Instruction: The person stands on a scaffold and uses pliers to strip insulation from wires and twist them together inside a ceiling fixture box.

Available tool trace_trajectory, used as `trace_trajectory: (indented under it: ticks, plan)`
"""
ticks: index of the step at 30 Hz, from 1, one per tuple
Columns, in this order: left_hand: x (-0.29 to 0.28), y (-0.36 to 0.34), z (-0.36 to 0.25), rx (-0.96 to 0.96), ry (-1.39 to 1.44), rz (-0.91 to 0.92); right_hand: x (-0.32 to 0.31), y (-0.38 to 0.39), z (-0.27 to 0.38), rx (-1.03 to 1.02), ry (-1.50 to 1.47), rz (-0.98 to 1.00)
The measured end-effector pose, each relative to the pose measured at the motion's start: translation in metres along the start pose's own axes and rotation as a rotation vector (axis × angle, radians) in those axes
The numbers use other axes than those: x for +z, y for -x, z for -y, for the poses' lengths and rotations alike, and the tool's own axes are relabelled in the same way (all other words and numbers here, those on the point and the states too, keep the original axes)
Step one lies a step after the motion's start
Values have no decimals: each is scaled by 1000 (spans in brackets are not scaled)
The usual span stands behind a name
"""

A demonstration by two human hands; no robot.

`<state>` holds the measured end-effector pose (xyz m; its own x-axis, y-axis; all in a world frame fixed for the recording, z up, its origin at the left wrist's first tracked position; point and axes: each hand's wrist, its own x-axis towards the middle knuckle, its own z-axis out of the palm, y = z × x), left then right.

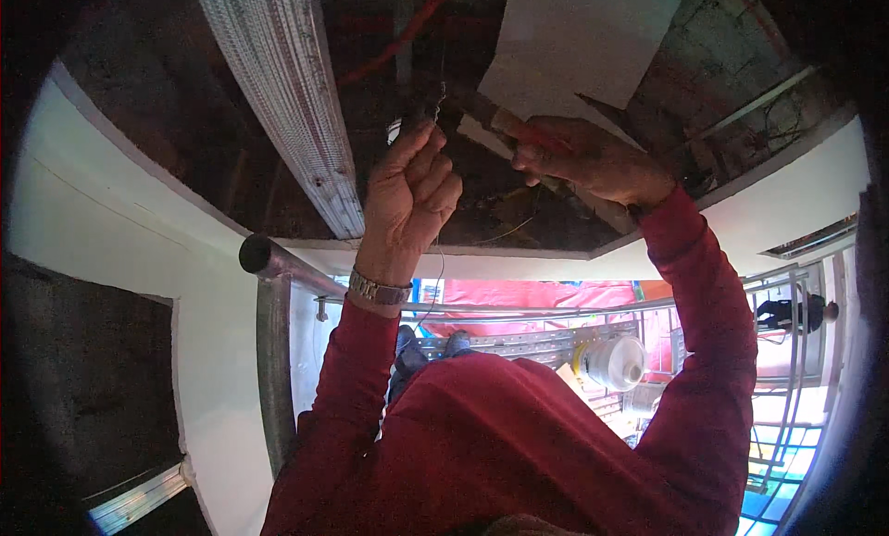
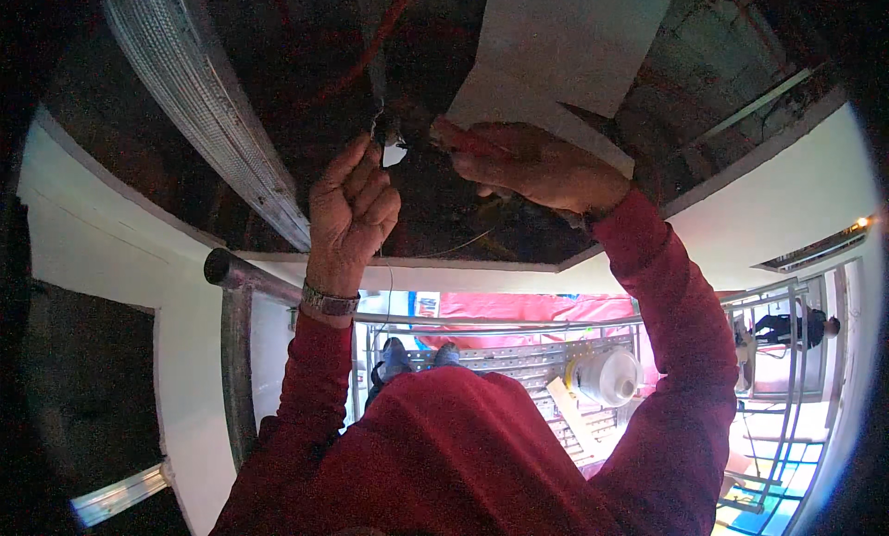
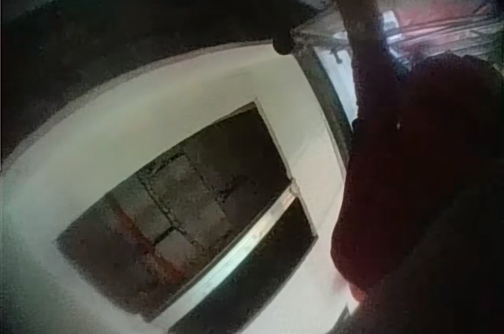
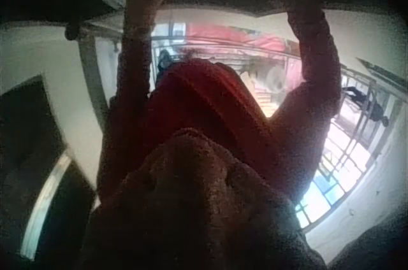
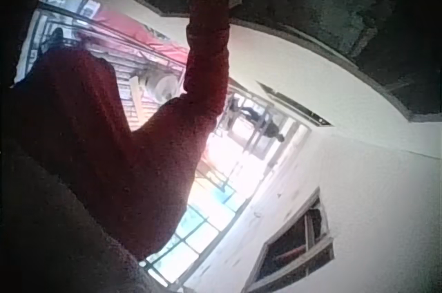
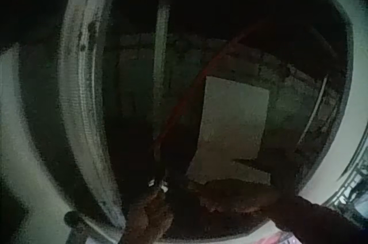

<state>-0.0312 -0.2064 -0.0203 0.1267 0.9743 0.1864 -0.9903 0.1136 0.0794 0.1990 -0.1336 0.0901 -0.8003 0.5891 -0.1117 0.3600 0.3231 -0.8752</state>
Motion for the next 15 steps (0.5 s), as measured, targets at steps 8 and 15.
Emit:
trace_trajectory:
  ticks: [8,15]
  plan:
    - [5,0,1,23,-36,-55,-1,-3,-8,-5,-7,-21]
    - [4,1,-1,1,-54,-22,-5,-3,5,81,39,5]
